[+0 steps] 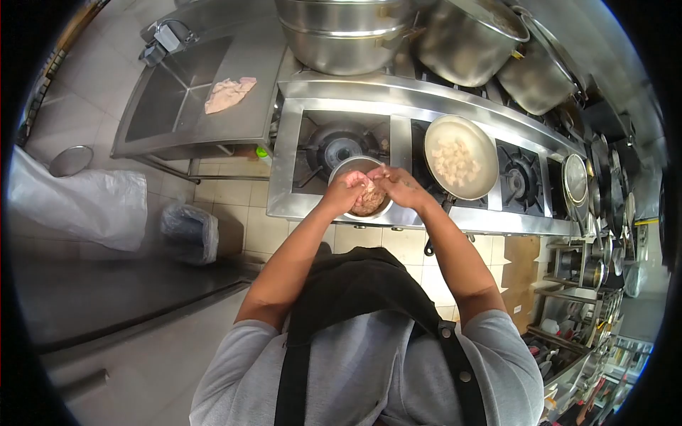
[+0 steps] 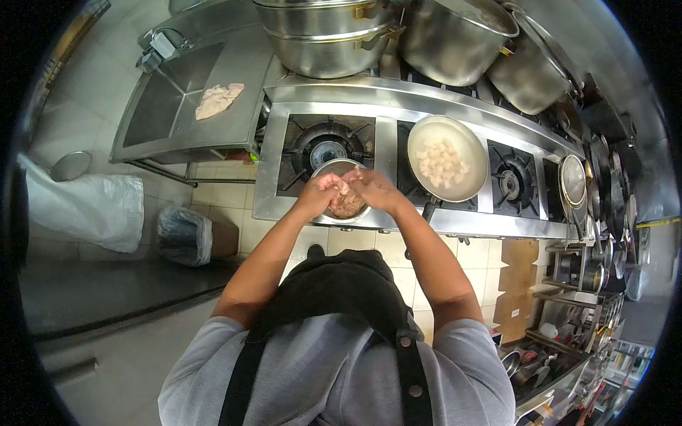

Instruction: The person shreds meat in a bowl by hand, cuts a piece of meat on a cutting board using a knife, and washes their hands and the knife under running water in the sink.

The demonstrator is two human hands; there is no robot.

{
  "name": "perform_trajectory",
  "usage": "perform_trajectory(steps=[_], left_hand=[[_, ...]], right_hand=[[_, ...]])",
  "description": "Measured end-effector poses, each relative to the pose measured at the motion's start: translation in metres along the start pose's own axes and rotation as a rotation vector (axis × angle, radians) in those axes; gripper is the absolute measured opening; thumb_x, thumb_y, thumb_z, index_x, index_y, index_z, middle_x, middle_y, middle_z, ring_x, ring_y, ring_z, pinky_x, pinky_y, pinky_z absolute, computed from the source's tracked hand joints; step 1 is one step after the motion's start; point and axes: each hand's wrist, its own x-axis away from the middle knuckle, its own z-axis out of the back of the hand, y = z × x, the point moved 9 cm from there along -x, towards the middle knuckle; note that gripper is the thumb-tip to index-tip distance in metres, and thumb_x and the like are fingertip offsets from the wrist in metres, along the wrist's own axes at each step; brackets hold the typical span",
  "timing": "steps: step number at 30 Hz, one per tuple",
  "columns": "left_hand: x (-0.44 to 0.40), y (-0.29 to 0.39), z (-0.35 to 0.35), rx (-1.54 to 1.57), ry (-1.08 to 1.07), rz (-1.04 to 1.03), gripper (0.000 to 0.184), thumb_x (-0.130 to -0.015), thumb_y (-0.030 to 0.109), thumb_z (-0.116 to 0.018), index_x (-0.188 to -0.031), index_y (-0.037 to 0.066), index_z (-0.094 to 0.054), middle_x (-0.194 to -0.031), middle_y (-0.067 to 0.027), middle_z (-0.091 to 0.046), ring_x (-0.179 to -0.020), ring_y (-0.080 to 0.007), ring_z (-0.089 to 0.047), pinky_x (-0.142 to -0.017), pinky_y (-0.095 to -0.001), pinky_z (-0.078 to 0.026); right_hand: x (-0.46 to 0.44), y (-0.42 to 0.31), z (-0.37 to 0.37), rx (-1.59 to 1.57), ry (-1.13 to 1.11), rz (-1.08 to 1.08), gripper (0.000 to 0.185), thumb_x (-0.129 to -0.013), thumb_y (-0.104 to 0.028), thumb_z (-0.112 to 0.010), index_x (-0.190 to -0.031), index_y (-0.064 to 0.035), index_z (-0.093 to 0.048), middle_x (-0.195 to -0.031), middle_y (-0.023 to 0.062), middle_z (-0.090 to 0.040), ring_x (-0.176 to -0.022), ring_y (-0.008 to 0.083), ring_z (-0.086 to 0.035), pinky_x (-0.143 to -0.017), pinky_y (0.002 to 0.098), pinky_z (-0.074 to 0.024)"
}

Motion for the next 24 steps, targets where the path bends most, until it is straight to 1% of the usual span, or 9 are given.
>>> perform_trajectory(steps=[2,5,6,7,10,12,15,23,24], left_hand=[[-0.006,0.003,0.000,-0.024,0.013,-0.055,0.011,-0.086,0.005,-0.050,-0.094,0.000,-0.056,-0.078,-0.0039,-0.058,-0.064,-0.0085,-0.053,-0.057,-0.0245,-0.046],[-0.003,0.013,0.002,-0.078,0.028,-0.092,0.009,-0.089,0.008,-0.050,-0.091,0.001,-0.056,-0.078,-0.0019,-0.057,-0.066,-0.0072,-0.053,-0.057,-0.0241,-0.045],[-0.003,0.013,0.002,-0.109,0.024,-0.080,0.010,-0.091,0.011,-0.050,-0.089,0.003,-0.056,-0.077,0.0000,-0.057,-0.063,-0.0050,-0.052,-0.054,-0.0228,-0.044],[-0.004,0.011,0.005,-0.112,0.022,-0.076,0.010,-0.091,0.011,-0.050,-0.089,0.003,-0.056,-0.077,0.0000,-0.057,-0.063,-0.0050,-0.052,-0.054,-0.0228,-0.044],[0.003,0.033,0.002,-0.460,-0.010,-0.228,0.011,-0.090,0.010,-0.049,-0.091,0.001,-0.055,-0.082,-0.0075,-0.060,-0.070,-0.0155,-0.058,-0.063,-0.0310,-0.047],[0.018,0.057,-0.014,-0.890,-0.049,-0.444,0.013,-0.089,0.010,-0.046,-0.094,0.000,-0.054,-0.089,-0.0167,-0.059,-0.079,-0.0320,-0.058,-0.072,-0.0392,-0.046],[0.022,0.056,-0.017,-0.792,-0.013,-0.420,0.015,-0.088,0.010,-0.044,-0.094,0.000,-0.054,-0.092,-0.0217,-0.056,-0.087,-0.0415,-0.052,-0.075,-0.0425,-0.044],[0.021,0.047,-0.014,-0.740,-0.061,-0.343,0.014,-0.081,0.010,-0.051,-0.089,0.000,-0.055,-0.085,-0.0179,-0.057,-0.077,-0.0369,-0.054,-0.067,-0.0397,-0.044],[0.022,0.046,-0.011,-0.641,-0.032,-0.344,0.014,-0.081,0.010,-0.052,-0.090,0.000,-0.056,-0.082,-0.0149,-0.056,-0.073,-0.0305,-0.053,-0.065,-0.0364,-0.043]], right_hand=[[0.009,-0.022,-0.019,0.037,-0.130,-0.051,0.036,-0.092,-0.027,-0.039,-0.104,0.0027,-0.056,-0.093,0.0209,-0.064,-0.091,0.0351,-0.061,-0.082,0.0388,-0.0447],[0.007,-0.008,-0.039,0.218,-0.278,-0.109,0.039,-0.091,-0.031,-0.041,-0.106,0.0024,-0.055,-0.108,0.0251,-0.058,-0.104,0.0394,-0.053,-0.087,0.0409,-0.0424],[0.004,-0.007,-0.039,0.365,-0.221,-0.046,0.034,-0.092,-0.028,-0.039,-0.096,0.0023,-0.055,-0.095,0.0247,-0.061,-0.091,0.0416,-0.055,-0.078,0.0464,-0.0437],[0.005,-0.001,-0.041,0.360,-0.219,-0.047,0.034,-0.092,-0.028,-0.039,-0.096,0.0023,-0.055,-0.095,0.0247,-0.061,-0.091,0.0416,-0.055,-0.078,0.0464,-0.0437],[0.006,-0.004,-0.032,0.520,-0.121,0.000,0.034,-0.091,-0.029,-0.041,-0.095,0.0007,-0.057,-0.089,0.0242,-0.062,-0.089,0.0408,-0.057,-0.078,0.0468,-0.0444],[0.009,-0.004,-0.034,0.620,-0.220,-0.015,0.034,-0.090,-0.031,-0.042,-0.091,-0.0023,-0.060,-0.087,0.0227,-0.062,-0.087,0.0405,-0.057,-0.078,0.0468,-0.0451],[0.009,0.007,-0.035,0.542,-0.193,-0.027,0.034,-0.089,-0.029,-0.043,-0.084,-0.0010,-0.061,-0.083,0.0230,-0.062,-0.085,0.0414,-0.057,-0.075,0.0460,-0.0451],[0.008,0.027,-0.025,0.075,-0.055,-0.151,0.036,-0.083,-0.029,-0.044,-0.079,0.0035,-0.059,-0.078,0.0271,-0.059,-0.077,0.0413,-0.057,-0.070,0.0417,-0.0447],[0.008,0.029,-0.024,-0.016,-0.012,-0.169,0.039,-0.082,-0.033,-0.046,-0.081,0.0036,-0.062,-0.078,0.0277,-0.059,-0.076,0.0419,-0.058,-0.070,0.0417,-0.0449]])
